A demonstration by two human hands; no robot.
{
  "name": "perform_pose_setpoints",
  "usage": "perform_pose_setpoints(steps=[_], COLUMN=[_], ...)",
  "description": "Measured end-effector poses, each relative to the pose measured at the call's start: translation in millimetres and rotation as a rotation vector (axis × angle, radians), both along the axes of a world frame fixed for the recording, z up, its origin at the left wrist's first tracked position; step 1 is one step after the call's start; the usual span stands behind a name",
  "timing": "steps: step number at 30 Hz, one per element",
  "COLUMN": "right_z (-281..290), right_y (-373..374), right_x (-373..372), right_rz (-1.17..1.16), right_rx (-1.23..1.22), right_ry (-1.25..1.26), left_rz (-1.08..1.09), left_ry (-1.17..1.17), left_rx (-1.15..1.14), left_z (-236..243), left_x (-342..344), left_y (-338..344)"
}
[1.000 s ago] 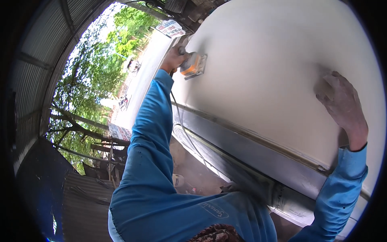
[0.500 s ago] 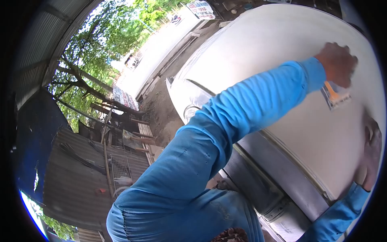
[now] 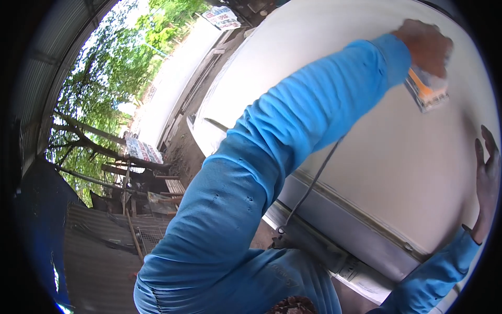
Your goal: The person is sanding the roof of a car using an electric sander.
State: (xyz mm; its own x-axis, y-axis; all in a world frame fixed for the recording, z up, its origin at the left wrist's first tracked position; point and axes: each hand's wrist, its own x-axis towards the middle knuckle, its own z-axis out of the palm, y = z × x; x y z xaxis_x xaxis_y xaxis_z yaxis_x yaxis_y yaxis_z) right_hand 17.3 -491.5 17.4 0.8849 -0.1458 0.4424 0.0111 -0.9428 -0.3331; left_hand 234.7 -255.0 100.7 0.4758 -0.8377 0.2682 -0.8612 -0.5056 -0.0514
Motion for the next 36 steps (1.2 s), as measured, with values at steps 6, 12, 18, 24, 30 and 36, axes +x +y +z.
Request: perform_pose_setpoints(steps=[6, 12, 18, 24, 30, 36], right_z=[16, 26, 36, 43, 38, 40], right_y=[10, 37, 42, 39, 38, 36], right_x=[-29, -21, -25, -25, -30, -33], right_rz=[-0.213, -0.249, -0.281, -0.300, -0.133, -0.184], right_rx=[0.014, -0.057, -0.012, 0.011, -0.163, -0.137], right_ry=[-0.024, -0.121, -0.128, -0.132, -0.364, -0.333], left_rz=[0.063, 0.101, -0.126, -0.492, -0.653, -0.456], left_ry=[-0.099, 0.131, -0.042, 0.104, 0.181, 0.093], left_rx=[-0.095, -0.023, -0.056, -0.056, 0.058, -0.008], left_z=[-1, 26, 25, 26, 31, 33], left_x=[107, 123, 21, -120, -189, -87], left_y=[-9, 33, 20, 17, 30, -10])
